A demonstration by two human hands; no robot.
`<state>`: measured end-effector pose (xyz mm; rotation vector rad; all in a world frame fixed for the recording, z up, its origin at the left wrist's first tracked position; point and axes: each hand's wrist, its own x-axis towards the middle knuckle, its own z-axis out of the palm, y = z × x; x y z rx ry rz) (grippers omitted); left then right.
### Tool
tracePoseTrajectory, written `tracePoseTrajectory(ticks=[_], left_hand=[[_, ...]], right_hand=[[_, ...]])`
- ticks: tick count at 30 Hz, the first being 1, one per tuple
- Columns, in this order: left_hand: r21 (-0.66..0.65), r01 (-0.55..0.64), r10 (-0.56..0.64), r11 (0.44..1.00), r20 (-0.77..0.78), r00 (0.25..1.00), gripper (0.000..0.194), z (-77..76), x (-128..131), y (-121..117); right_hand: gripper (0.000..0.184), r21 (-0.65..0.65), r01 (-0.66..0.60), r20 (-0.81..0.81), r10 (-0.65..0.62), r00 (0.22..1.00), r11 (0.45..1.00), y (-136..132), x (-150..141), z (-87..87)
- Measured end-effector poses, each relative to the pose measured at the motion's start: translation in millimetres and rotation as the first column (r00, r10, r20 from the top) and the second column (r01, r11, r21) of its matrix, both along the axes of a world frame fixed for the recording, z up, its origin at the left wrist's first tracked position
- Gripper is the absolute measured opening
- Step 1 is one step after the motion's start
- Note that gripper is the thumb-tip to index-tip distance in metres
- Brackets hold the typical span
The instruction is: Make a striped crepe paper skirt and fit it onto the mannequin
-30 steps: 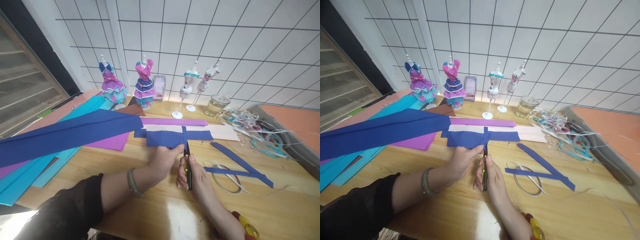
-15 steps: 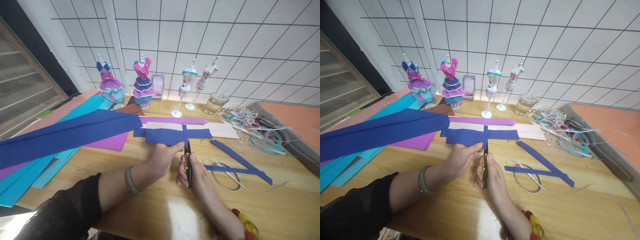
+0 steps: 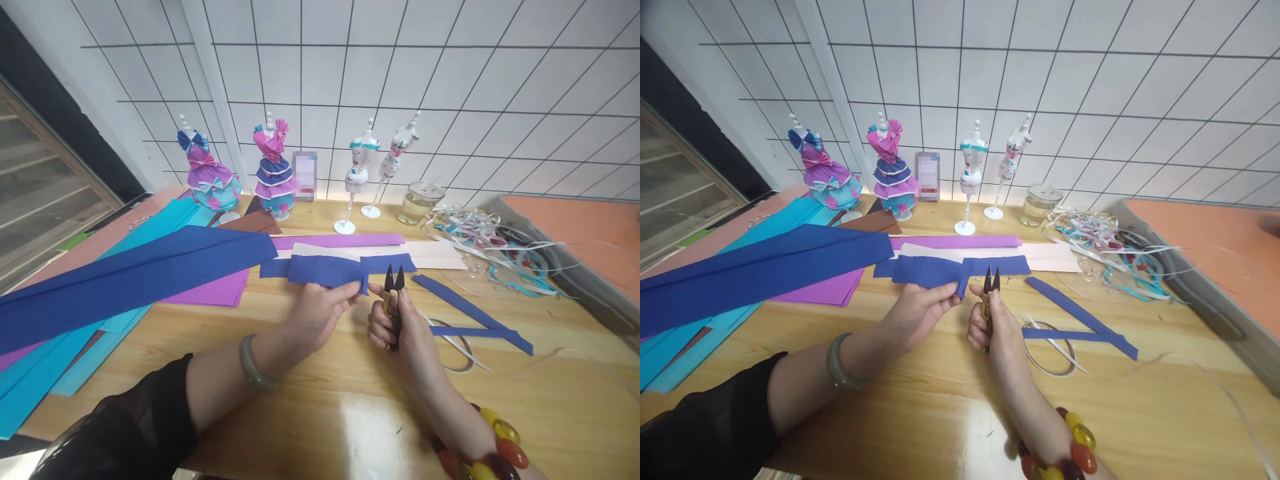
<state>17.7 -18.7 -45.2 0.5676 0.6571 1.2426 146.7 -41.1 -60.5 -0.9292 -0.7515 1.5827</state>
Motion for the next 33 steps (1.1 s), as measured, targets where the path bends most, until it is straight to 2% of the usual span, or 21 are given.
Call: tracePoseTrajectory(ticks=[4,7,10,13,17,19,23,28,33], left_hand=[[0.028,0.026,-0.022,0.999,-0.129,0.991,0.024,-9.0,9.8,-10.9],[0.095,0.077,-0.058,0.993,-0.191,0.980,0.027,-14.9,13.8,-16.7],[0.111,0.095,-0.070,0.989,-0.209,0.975,0.028,-18.1,14.2,-19.7],[0.060,0.096,-0.084,0.994,-0.168,0.982,0.032,-17.4,13.1,-20.5],[0.074,0.016,-0.011,0.997,-0.071,0.997,0.034,-14.0,13.0,-19.7],[0.086,-0.040,0.047,0.995,-0.085,0.995,0.034,-13.4,13.3,-18.7],[0.067,-0.054,0.062,0.996,-0.126,0.990,0.027,-15.6,13.3,-15.6],[0.030,-0.121,0.125,0.992,-0.151,0.981,0.024,-16.6,11.2,-11.6],[0.015,-0.150,0.151,0.989,-0.097,0.984,0.025,-5.6,8.4,-8.2]], right_hand=[[0.035,-0.040,0.005,0.034,-0.003,0.999,0.999,6.1,5.7,0.5],[0.040,-0.078,0.062,0.060,-0.058,0.997,0.995,9.4,8.8,0.6],[0.039,-0.092,0.077,0.048,-0.073,0.996,0.993,11.6,11.5,1.5],[0.037,-0.074,0.051,0.042,-0.048,0.998,0.996,12.1,12.0,2.7],[0.035,-0.018,0.002,0.135,0.001,0.991,1.000,9.9,8.9,2.1],[0.032,-0.004,-0.014,0.187,0.014,0.982,1.000,8.2,6.8,1.4],[0.031,-0.007,-0.030,0.212,0.031,0.977,1.000,6.5,4.4,1.9],[0.046,-0.005,-0.073,0.177,0.072,0.982,0.997,5.8,4.1,1.6],[0.033,-0.026,-0.129,0.326,0.131,0.936,0.991,0.7,1.0,-6.5]])
